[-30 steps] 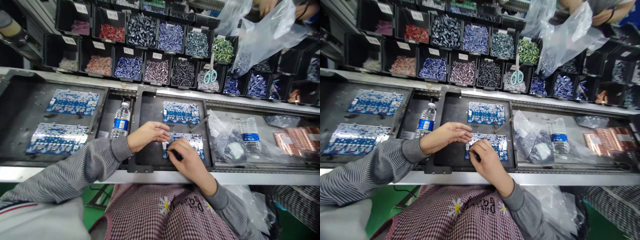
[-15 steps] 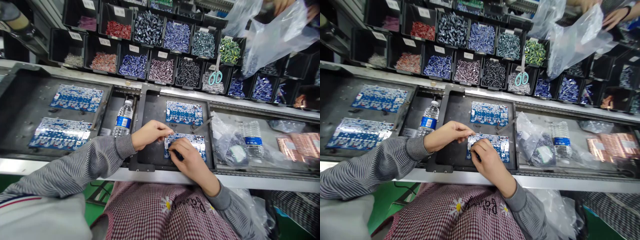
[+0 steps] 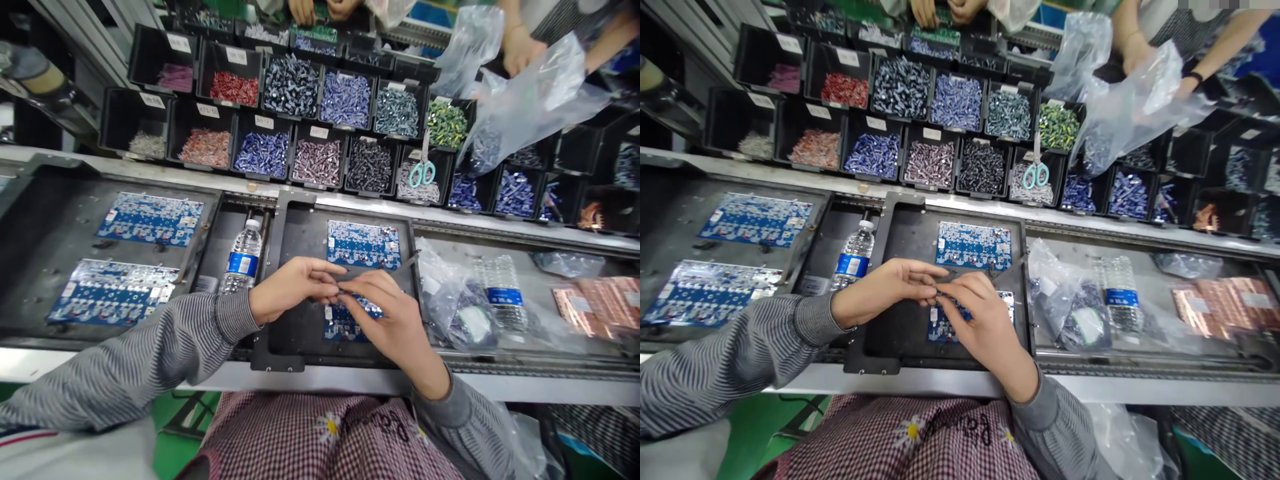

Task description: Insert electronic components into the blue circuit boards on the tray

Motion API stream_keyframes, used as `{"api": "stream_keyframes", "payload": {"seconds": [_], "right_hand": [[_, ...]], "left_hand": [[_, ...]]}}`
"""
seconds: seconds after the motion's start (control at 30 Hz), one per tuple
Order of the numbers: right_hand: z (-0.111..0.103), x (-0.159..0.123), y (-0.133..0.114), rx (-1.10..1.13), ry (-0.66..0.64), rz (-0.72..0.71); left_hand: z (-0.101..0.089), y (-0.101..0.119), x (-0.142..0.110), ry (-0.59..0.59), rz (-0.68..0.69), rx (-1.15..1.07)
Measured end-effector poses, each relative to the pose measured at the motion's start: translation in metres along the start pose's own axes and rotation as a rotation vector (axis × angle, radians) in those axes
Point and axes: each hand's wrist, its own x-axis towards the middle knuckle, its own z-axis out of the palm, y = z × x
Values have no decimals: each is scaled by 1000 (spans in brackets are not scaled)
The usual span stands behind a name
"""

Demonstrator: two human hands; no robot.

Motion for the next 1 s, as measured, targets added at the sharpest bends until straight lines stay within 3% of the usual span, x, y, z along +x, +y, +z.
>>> {"api": "stream_keyframes", "payload": {"seconds": [0.07, 0.13, 0.2, 0.23, 0.27, 0.33, 0.43, 0.63, 0.9, 1.0], "right_hand": [[-2, 20, 6, 4, -10, -17], [0, 42, 18, -10, 9, -4], [6, 60, 34, -41, 17, 10], [10, 66, 42, -54, -1, 6], [14, 70, 49, -64, -32, 5], [21, 74, 61, -66, -91, 1], [24, 73, 67, -42, -132, -8], [20, 73, 63, -20, -152, -2], [17, 71, 67, -2, -142, -7], [10, 72, 55, 12, -84, 27]], "left_hand": [[-14, 20, 3, 6, 42, 137], [-44, 49, 8, 198, 179, 445], [-89, 78, 16, 613, 379, 828], [-115, 90, 20, 875, 434, 973], [-141, 99, 25, 1045, 424, 1073], [-186, 108, 35, 1140, 271, 1184], [-222, 105, 45, 1065, 40, 1286], [-224, 98, 50, 1094, -30, 1378], [-228, 104, 42, 1167, -17, 1391], [-227, 108, 40, 1182, -68, 1399]]}}
